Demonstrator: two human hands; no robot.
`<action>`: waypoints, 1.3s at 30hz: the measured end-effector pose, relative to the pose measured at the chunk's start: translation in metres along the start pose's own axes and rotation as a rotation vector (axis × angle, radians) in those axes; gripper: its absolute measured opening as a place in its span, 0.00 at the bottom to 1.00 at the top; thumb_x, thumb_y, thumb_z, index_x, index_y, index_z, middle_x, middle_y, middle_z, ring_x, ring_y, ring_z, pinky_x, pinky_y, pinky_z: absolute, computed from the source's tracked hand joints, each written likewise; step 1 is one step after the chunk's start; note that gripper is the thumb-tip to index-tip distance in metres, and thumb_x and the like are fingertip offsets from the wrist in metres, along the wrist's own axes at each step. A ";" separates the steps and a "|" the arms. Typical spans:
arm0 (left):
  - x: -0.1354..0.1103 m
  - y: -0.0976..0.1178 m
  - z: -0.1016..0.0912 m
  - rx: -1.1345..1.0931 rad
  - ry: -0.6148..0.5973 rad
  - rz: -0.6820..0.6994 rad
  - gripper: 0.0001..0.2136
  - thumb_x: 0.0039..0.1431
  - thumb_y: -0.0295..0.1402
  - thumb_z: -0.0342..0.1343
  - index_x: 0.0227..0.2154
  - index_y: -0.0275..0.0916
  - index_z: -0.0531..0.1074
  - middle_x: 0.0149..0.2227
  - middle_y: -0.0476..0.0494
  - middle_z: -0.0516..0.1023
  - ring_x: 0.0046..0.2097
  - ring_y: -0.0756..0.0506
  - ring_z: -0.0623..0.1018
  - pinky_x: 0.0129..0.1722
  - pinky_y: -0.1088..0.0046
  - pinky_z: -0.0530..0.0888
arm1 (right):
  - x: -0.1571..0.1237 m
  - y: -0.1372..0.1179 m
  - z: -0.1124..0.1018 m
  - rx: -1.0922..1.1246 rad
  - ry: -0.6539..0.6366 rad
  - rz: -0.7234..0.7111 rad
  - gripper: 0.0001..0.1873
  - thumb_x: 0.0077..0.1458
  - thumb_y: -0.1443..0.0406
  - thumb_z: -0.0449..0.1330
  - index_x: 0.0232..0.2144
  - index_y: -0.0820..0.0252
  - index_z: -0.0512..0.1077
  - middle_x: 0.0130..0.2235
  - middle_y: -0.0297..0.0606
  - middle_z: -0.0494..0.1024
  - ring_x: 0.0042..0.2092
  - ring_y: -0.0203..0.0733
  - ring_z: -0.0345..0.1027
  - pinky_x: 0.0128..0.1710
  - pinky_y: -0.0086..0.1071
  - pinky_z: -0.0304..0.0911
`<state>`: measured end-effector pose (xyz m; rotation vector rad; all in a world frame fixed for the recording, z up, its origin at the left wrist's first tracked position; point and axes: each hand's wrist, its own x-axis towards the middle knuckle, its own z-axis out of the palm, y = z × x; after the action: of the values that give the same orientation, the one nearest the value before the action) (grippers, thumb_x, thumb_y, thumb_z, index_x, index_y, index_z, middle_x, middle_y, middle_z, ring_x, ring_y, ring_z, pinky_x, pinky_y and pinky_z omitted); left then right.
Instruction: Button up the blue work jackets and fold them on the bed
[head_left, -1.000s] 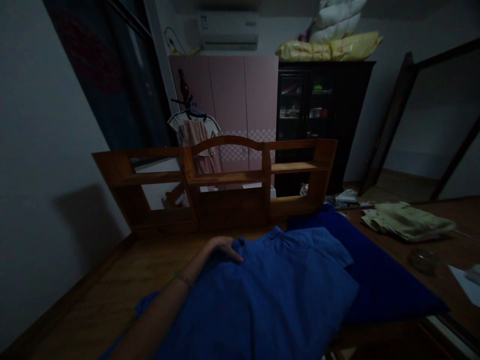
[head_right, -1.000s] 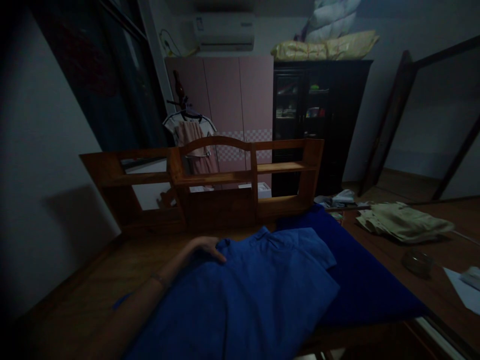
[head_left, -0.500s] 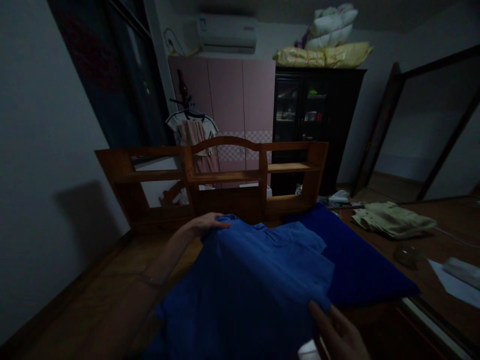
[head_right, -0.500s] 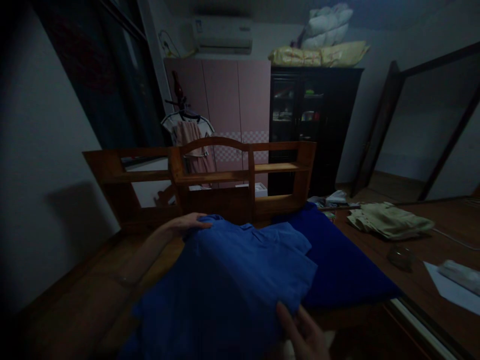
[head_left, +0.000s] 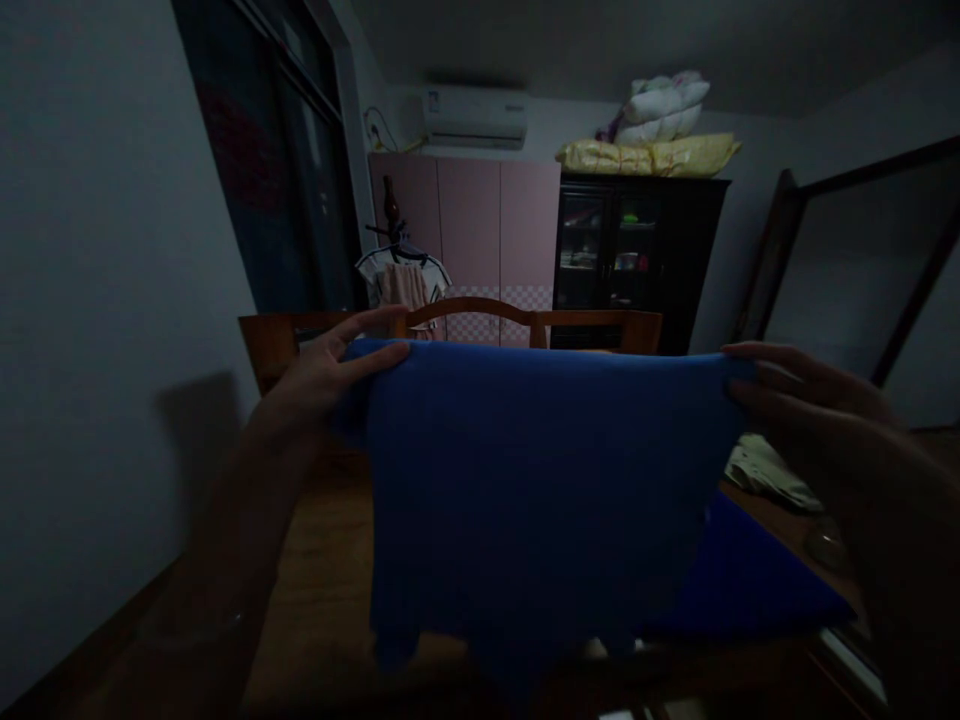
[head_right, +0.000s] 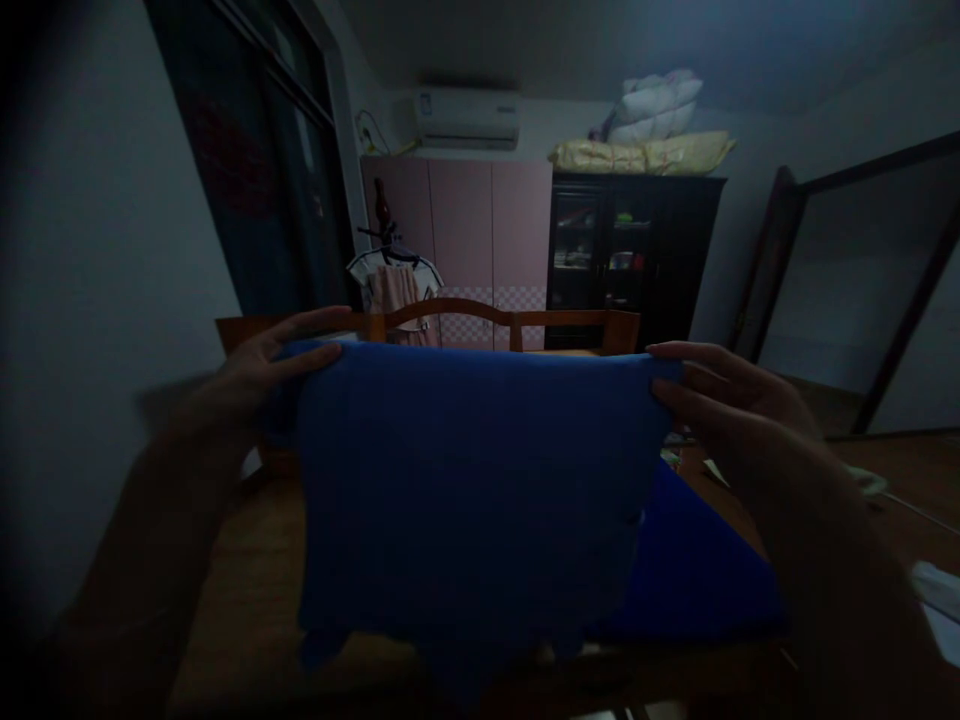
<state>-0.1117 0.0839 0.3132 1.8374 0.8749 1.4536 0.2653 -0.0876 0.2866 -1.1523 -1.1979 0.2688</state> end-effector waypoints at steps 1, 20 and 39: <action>0.003 -0.002 -0.003 0.010 0.000 0.007 0.28 0.44 0.42 0.65 0.51 0.47 0.69 0.43 0.44 0.76 0.37 0.45 0.77 0.30 0.73 0.75 | 0.008 0.002 0.002 -0.009 -0.049 -0.002 0.22 0.47 0.59 0.66 0.46 0.51 0.73 0.40 0.39 0.76 0.33 0.38 0.69 0.26 0.27 0.62; 0.037 -0.055 -0.039 0.287 0.629 0.323 0.20 0.50 0.42 0.61 0.46 0.43 0.71 0.44 0.47 0.75 0.41 0.46 0.73 0.36 0.70 0.70 | 0.029 -0.014 0.093 -0.657 -0.065 -0.703 0.09 0.57 0.65 0.56 0.41 0.60 0.70 0.43 0.44 0.72 0.43 0.45 0.68 0.40 0.35 0.63; 0.023 -0.212 0.173 0.837 -0.258 -0.108 0.17 0.55 0.33 0.54 0.48 0.43 0.67 0.47 0.43 0.74 0.48 0.43 0.72 0.48 0.66 0.67 | -0.143 0.195 0.037 0.174 -0.241 0.609 0.22 0.47 0.49 0.62 0.34 0.61 0.67 0.26 0.32 0.73 0.29 0.40 0.70 0.28 0.31 0.68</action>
<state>0.0374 0.2131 0.1223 2.4322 1.5641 0.7839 0.2509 -0.0794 0.0424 -1.3338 -0.9768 0.9768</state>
